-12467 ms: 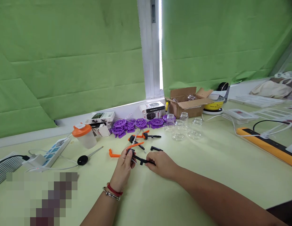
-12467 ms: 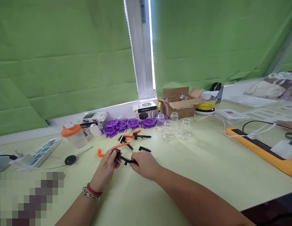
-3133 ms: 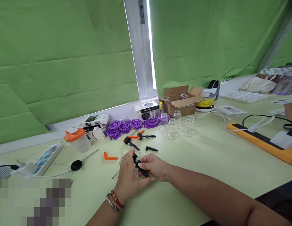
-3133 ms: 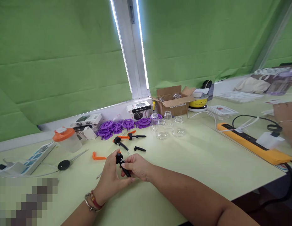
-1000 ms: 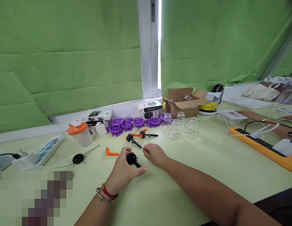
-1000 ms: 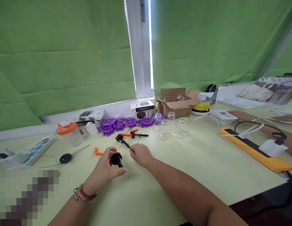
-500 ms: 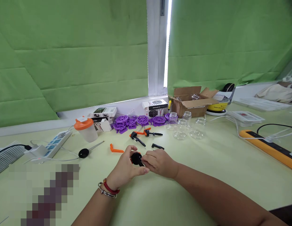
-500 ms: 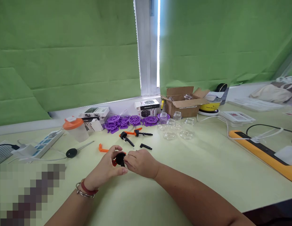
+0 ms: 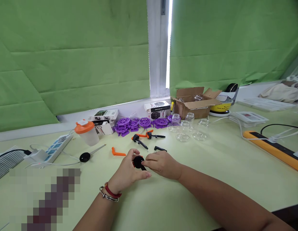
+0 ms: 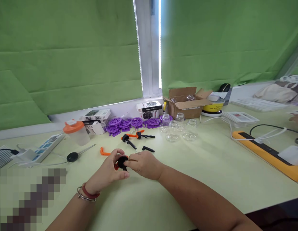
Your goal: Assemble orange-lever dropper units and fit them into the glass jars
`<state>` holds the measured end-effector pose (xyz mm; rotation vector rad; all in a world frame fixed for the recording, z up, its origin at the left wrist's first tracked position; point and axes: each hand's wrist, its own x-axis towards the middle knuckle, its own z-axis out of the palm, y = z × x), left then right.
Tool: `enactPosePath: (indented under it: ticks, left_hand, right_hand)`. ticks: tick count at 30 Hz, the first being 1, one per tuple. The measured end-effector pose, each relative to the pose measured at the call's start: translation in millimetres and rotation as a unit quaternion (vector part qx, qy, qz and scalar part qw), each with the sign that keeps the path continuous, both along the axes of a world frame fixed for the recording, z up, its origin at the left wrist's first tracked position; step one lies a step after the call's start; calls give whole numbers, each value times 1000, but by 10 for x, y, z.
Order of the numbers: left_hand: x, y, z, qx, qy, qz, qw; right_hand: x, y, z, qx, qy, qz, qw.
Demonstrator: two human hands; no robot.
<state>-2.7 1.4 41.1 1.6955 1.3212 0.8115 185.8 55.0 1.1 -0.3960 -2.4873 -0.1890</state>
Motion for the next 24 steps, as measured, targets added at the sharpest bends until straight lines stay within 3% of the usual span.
enactPosePath:
  ticks: [9, 17, 24]
  left_hand:
    - [-9, -21, -4, 7, 3, -9, 1000]
    - [-14, -3, -4, -12, -1, -36, 999]
    - [3, 4, 1, -22, -9, -42, 999]
  right_hand:
    - [8, 39, -49, -32, 0, 28, 999]
    - [-13, 40, -38, 45, 71, 28, 996]
    - [-11, 45, -30, 44, 28, 43, 998]
